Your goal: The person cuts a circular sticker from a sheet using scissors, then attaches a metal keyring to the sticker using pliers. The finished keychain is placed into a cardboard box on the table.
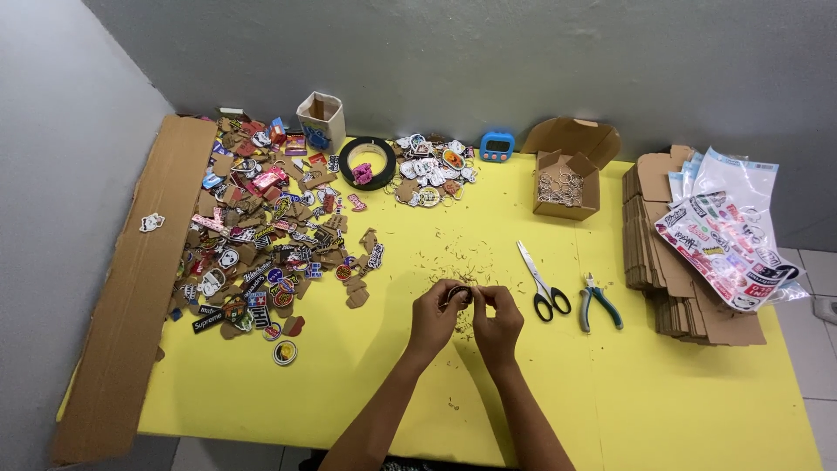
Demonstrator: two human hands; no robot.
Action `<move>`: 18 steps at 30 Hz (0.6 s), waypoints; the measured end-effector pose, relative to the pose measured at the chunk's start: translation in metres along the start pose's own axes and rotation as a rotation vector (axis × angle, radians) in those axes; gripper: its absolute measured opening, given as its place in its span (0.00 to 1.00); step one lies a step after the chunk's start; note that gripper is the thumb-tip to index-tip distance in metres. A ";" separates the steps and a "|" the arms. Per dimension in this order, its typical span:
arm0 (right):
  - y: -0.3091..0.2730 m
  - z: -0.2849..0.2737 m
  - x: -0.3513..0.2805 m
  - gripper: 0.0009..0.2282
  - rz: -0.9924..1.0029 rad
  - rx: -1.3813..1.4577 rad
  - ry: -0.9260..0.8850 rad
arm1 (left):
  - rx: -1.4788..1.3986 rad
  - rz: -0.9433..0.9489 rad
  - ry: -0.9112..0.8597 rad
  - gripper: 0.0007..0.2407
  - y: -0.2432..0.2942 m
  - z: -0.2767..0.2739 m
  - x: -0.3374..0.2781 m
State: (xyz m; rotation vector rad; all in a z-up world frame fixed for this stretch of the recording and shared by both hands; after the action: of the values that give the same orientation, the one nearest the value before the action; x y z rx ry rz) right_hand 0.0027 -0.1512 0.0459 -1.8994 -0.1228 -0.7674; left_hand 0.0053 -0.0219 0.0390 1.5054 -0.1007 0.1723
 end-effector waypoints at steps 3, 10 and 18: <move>0.002 0.005 -0.011 0.06 -0.073 -0.161 0.025 | 0.045 -0.002 0.052 0.05 0.002 0.002 -0.001; 0.018 0.009 0.000 0.08 -0.255 -0.321 -0.017 | 0.064 0.043 0.007 0.05 0.007 -0.002 0.005; 0.032 0.009 0.000 0.07 -0.174 -0.264 -0.058 | 0.149 0.084 -0.046 0.04 0.010 -0.004 0.009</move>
State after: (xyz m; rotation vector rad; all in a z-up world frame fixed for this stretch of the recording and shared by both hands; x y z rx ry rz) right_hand 0.0200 -0.1584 0.0189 -2.1828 -0.2355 -0.8806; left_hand 0.0125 -0.0173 0.0504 1.6547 -0.1915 0.2160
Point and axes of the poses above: each hand's wrist, its own x-axis towards the middle knuckle, its own z-axis out of the palm, y = z × x, the point moved 2 cm from there along x, towards the middle knuckle, and after that the axes turned 9 degrees about z, right-handed, at the moved point
